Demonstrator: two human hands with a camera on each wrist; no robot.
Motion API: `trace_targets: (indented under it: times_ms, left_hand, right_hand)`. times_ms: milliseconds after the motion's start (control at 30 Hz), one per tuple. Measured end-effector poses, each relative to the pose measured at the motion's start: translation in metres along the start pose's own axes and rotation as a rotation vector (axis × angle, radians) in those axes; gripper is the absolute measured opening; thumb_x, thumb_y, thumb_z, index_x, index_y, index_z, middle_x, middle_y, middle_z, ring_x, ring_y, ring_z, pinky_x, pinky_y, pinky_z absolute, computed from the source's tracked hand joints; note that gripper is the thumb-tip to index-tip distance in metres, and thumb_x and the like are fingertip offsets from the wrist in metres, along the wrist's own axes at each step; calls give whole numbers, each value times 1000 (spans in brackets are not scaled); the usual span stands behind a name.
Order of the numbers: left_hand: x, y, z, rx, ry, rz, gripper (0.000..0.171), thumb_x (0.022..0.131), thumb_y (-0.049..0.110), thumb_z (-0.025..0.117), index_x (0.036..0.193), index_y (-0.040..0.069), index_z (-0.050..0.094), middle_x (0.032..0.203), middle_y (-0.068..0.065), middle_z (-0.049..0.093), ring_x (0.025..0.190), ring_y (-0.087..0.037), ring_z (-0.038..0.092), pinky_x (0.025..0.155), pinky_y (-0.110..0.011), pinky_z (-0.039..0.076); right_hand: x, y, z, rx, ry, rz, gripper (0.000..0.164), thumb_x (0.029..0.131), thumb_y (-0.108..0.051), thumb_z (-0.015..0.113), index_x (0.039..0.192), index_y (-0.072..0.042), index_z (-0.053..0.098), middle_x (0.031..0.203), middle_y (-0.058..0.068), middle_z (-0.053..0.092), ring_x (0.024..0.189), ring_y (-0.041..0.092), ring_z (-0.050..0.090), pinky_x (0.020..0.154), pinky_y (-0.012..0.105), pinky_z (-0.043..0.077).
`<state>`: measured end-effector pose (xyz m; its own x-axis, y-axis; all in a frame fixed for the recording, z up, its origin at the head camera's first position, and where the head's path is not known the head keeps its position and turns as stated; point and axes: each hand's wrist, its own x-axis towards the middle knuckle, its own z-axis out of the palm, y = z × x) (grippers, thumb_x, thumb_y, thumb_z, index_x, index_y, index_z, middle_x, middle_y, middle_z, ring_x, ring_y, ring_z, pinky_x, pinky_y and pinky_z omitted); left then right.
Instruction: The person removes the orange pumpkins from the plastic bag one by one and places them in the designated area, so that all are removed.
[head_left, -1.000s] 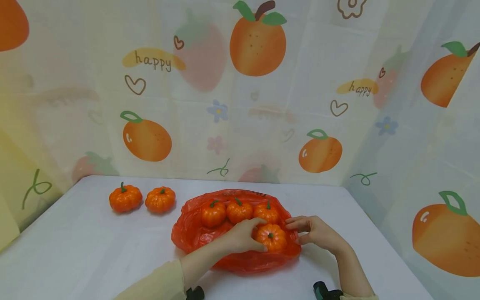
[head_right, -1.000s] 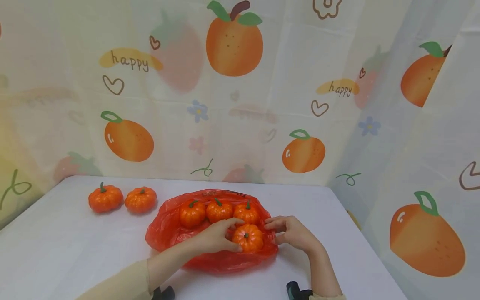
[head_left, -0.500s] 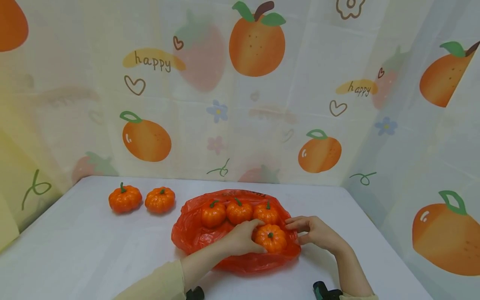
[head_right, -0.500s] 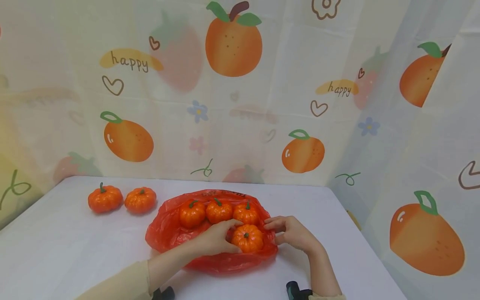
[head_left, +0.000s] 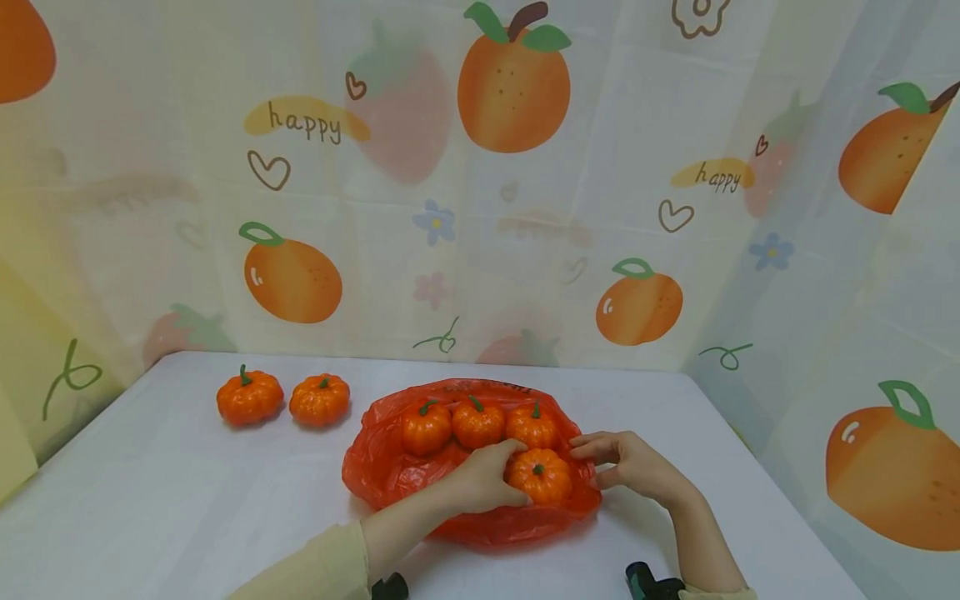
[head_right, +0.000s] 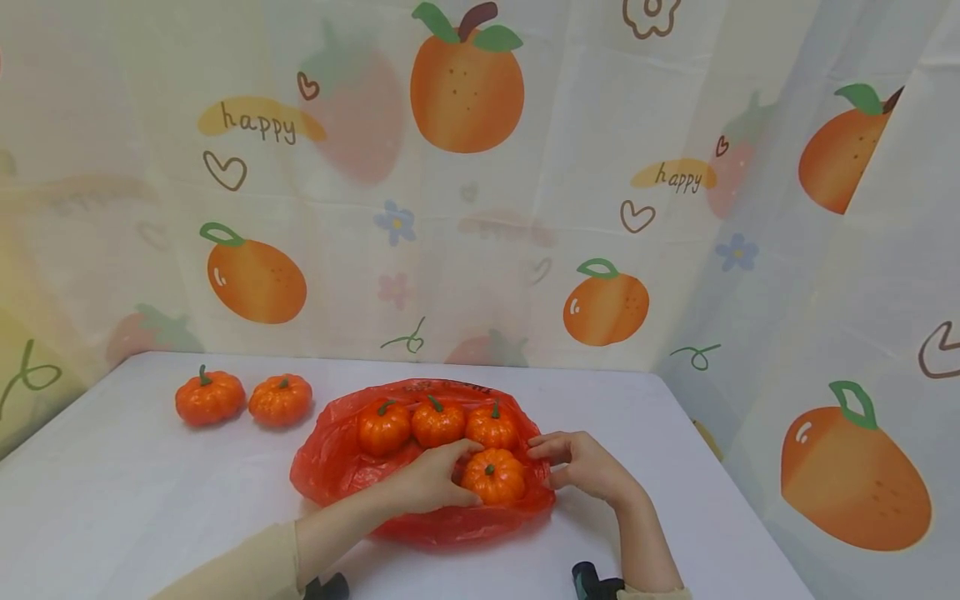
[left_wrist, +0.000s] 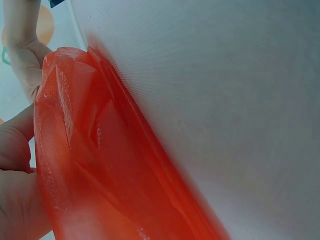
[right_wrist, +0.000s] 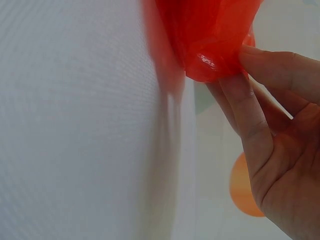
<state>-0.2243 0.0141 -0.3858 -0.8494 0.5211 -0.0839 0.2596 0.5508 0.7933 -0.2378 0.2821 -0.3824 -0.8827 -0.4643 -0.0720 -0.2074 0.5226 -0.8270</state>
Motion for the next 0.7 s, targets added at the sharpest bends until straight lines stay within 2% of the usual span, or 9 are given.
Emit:
trace_targets:
  times_ms: [233, 700]
  left_hand:
    - [1, 0, 1, 7, 14, 3, 62, 81, 18, 80, 134, 6, 51, 128, -10, 62, 113, -25, 57, 104, -53, 49]
    - [-1, 0, 0, -39, 27, -10, 59, 80, 16, 80, 131, 6, 51, 124, -11, 62, 110, -25, 57, 103, -55, 49]
  right_hand:
    - [0, 1, 0, 3, 0, 1, 41, 80, -2, 65, 121, 1, 68, 142, 25, 55, 130, 45, 51, 89, 31, 59]
    - [2, 5, 1, 15, 2, 1, 41, 80, -3, 66, 121, -1, 69, 142, 24, 56, 132, 44, 49, 90, 30, 59]
